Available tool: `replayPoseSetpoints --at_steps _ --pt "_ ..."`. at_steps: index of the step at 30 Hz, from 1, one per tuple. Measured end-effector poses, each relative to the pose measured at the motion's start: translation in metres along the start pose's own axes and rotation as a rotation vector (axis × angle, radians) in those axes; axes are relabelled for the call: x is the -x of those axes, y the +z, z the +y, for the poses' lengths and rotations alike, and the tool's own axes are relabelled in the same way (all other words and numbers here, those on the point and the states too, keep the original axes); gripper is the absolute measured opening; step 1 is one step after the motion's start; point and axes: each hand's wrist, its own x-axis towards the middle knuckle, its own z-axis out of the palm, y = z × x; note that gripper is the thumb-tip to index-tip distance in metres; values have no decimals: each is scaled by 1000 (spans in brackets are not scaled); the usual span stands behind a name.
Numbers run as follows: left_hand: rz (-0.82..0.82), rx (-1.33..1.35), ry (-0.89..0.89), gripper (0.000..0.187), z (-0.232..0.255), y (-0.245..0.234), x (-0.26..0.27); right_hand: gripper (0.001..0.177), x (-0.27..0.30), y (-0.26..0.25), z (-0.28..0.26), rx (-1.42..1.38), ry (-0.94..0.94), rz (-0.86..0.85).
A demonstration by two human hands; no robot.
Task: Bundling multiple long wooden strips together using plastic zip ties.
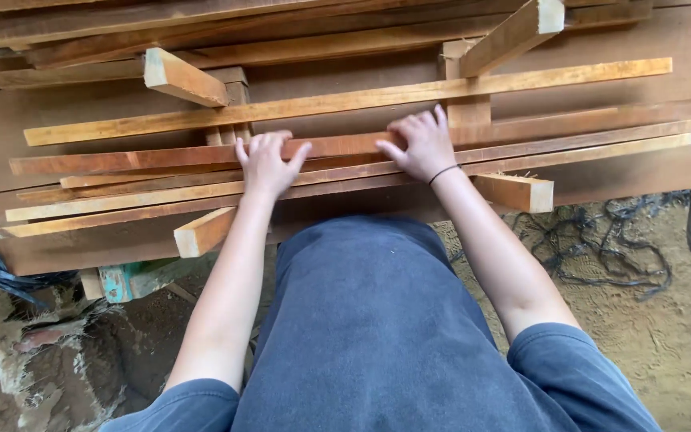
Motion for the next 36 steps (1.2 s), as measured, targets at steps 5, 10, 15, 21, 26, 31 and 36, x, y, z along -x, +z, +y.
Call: replayPoseSetpoints --at_steps 5,10,15,21,26,31,36 --pt "395 -79 210 28 -21 55 14 34 17 10 -11 3 -106 219" --pt "446 -46 263 27 -13 49 27 28 19 6 -16 -42 -105 209" --pt "100 26 140 43 -5 23 9 33 -2 6 -15 31 -71 -17" --pt "196 58 254 19 -20 32 -5 14 -13 8 -8 -31 -149 -65" --pt "159 84 243 33 -13 16 15 34 -1 -6 -25 12 -101 -94" --pt "88 57 187 29 -25 34 8 31 2 6 -18 41 -85 -130" --pt "195 -8 260 33 -29 30 3 27 -4 14 -15 17 -167 -34"
